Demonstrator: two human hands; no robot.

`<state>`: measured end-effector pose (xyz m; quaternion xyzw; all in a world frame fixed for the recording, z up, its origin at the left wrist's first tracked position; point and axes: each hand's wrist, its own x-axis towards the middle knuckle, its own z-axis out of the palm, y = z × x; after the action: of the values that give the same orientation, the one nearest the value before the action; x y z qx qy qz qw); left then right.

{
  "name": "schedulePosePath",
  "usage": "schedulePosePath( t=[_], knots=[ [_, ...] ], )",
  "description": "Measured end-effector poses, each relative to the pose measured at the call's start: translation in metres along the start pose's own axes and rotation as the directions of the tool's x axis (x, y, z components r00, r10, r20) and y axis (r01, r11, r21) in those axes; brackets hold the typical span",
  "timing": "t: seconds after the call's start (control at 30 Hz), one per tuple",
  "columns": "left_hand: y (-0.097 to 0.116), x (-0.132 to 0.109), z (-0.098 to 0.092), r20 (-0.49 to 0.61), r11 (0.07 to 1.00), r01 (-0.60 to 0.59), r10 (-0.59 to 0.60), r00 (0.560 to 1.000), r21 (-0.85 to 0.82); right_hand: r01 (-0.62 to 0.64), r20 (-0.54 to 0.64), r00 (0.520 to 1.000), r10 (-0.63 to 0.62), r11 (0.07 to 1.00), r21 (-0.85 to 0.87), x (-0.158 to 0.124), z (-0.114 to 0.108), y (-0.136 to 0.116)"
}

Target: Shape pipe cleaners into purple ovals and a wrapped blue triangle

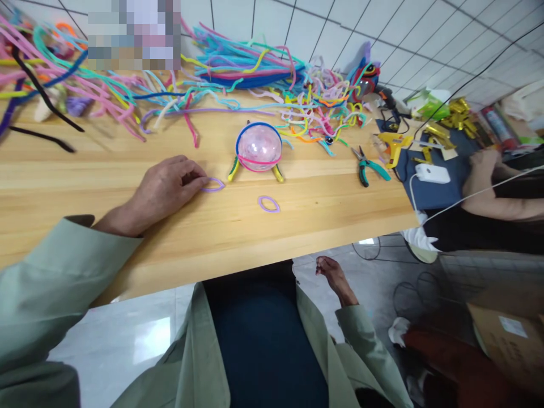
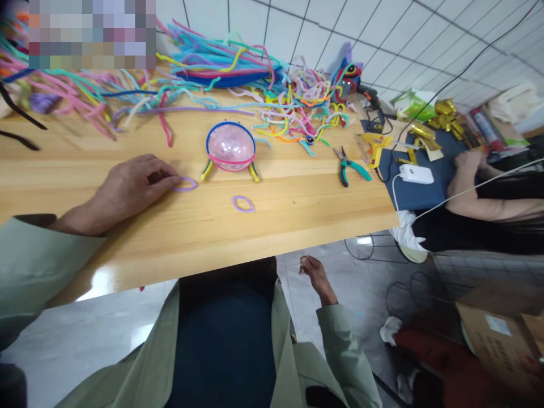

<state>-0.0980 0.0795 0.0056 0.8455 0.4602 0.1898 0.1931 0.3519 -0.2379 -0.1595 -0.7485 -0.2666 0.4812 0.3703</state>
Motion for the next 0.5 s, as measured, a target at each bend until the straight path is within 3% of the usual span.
schedulePosePath(
  t=[0.23,0.5],
  knots=[
    [0.003,-0.001,-0.002,0.008,1.0,0.001,-0.001,1.0,0.01,-0.019,-0.183,0.983,0.013,0.999,-0.032,0.021,0.003,0.051],
    [0.001,-0.002,-0.004,0.036,0.997,-0.057,0.056,0.998,0.042,-0.114,-0.297,0.949,0.1,0.993,-0.029,0.03,-0.001,0.082]
  ],
)
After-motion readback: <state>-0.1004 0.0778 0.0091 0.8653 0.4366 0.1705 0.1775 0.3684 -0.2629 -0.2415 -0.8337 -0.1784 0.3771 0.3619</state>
